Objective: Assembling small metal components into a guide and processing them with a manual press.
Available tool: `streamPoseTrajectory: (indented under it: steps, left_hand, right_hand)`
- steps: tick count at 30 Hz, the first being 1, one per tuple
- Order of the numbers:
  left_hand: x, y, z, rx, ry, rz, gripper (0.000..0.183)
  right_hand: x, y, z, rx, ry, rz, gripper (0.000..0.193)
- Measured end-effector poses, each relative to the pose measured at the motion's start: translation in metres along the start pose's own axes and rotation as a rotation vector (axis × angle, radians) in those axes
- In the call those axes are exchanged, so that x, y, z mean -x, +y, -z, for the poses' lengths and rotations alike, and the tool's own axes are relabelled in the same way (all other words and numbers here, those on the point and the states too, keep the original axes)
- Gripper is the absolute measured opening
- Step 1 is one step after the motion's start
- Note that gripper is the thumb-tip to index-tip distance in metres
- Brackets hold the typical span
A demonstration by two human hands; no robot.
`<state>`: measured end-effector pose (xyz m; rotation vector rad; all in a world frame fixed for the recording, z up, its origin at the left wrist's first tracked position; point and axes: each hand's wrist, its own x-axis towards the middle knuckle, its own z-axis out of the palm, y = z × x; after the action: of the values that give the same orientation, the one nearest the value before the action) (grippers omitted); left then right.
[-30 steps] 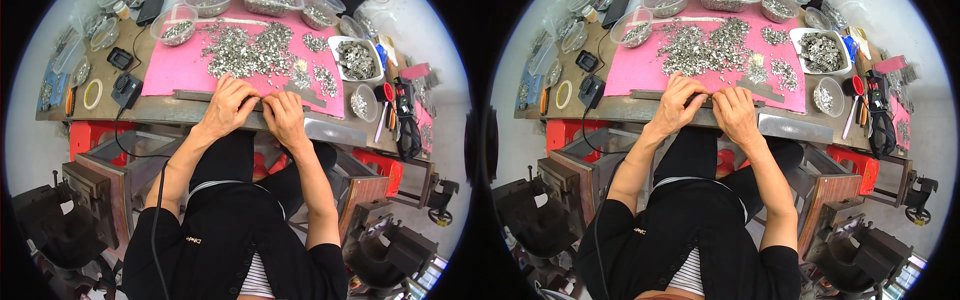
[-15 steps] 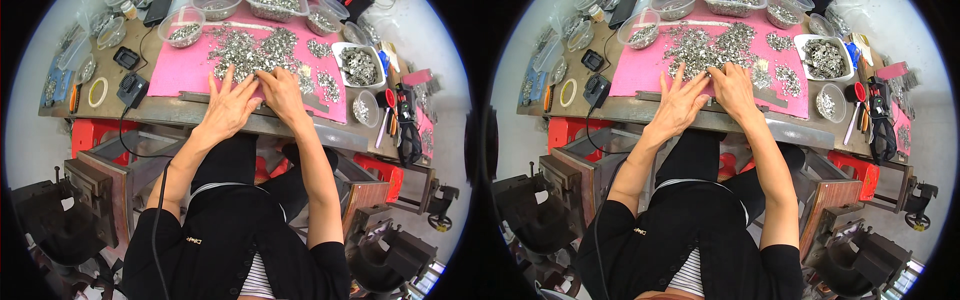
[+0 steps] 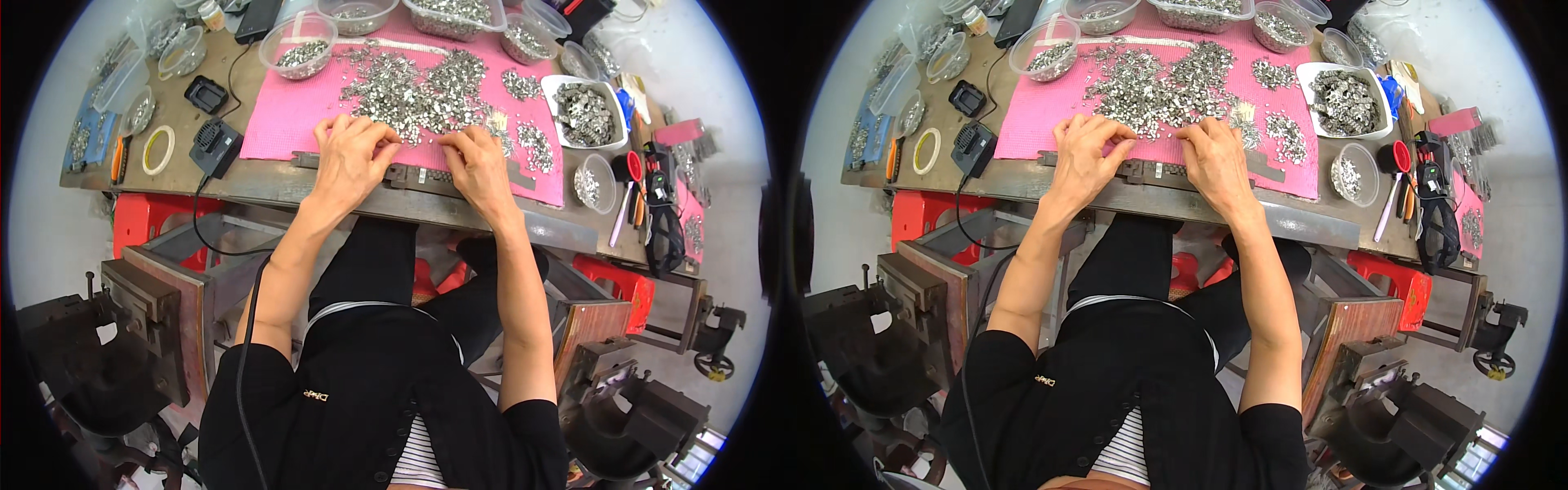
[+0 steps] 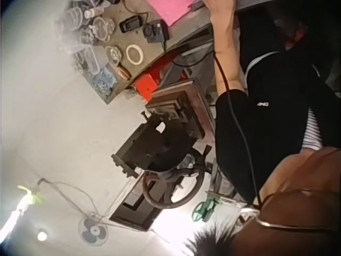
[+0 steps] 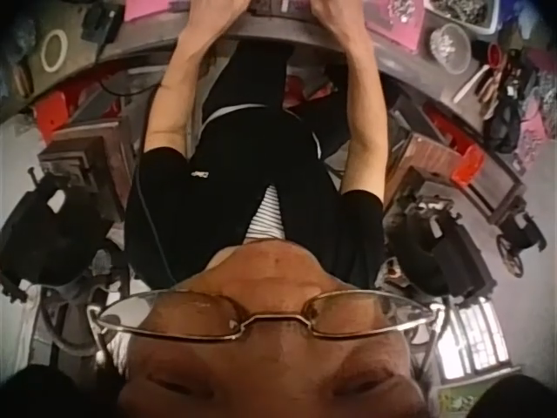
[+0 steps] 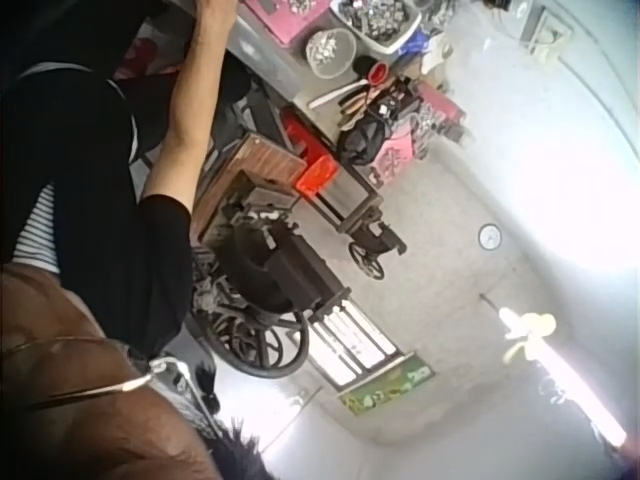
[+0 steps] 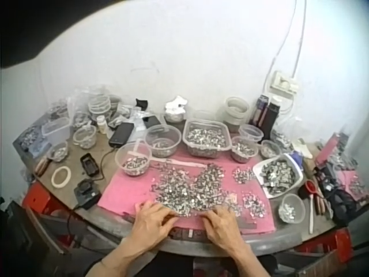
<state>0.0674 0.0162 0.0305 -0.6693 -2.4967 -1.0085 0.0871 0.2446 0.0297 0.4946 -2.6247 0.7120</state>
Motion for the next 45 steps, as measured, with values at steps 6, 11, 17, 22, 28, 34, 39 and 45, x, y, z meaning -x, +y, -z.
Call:
streamPoseTrajectory:
  steps: [6, 11, 17, 22, 28, 34, 39, 45]
  left_hand:
    - [-0.013, 0.009, -0.018, -0.068, -0.083, -0.014, 0.018]
    - [-0.014, 0.000, -0.021, -0.159, -0.080, -0.028, 0.014]
    - [-0.012, -0.004, -0.009, -0.166, -0.058, 0.006, 0.009]
    - [-0.014, 0.001, -0.013, -0.090, -0.109, -0.064, 0.011]
    - [-0.017, 0.002, -0.009, -0.005, -0.241, -0.005, 0.012]
    - [-0.014, -0.004, 0.003, -0.051, -0.171, 0.019, 0.011]
    - [-0.013, -0.005, 0.003, -0.050, -0.214, 0.001, 0.012]
    - [-0.017, -0.003, -0.009, -0.081, -0.210, -0.079, 0.010]
  right_hand:
    - [-0.009, -0.005, -0.016, -0.028, 0.074, -0.015, 0.008]
    - [-0.012, -0.008, -0.019, 0.060, 0.034, -0.021, 0.010]
    - [-0.015, -0.015, -0.016, 0.120, -0.023, 0.044, 0.024]
    - [-0.008, -0.007, -0.002, 0.091, -0.037, 0.058, 0.028]
    - [0.004, 0.001, 0.008, 0.025, -0.022, 0.006, 0.024]
    - [0.003, -0.004, 0.003, 0.003, -0.006, -0.058, 0.012]
    - [-0.003, -0.010, -0.011, 0.105, 0.052, -0.079, 0.006]
    - [-0.011, -0.011, -0.024, 0.156, 0.119, 0.000, 0.007]
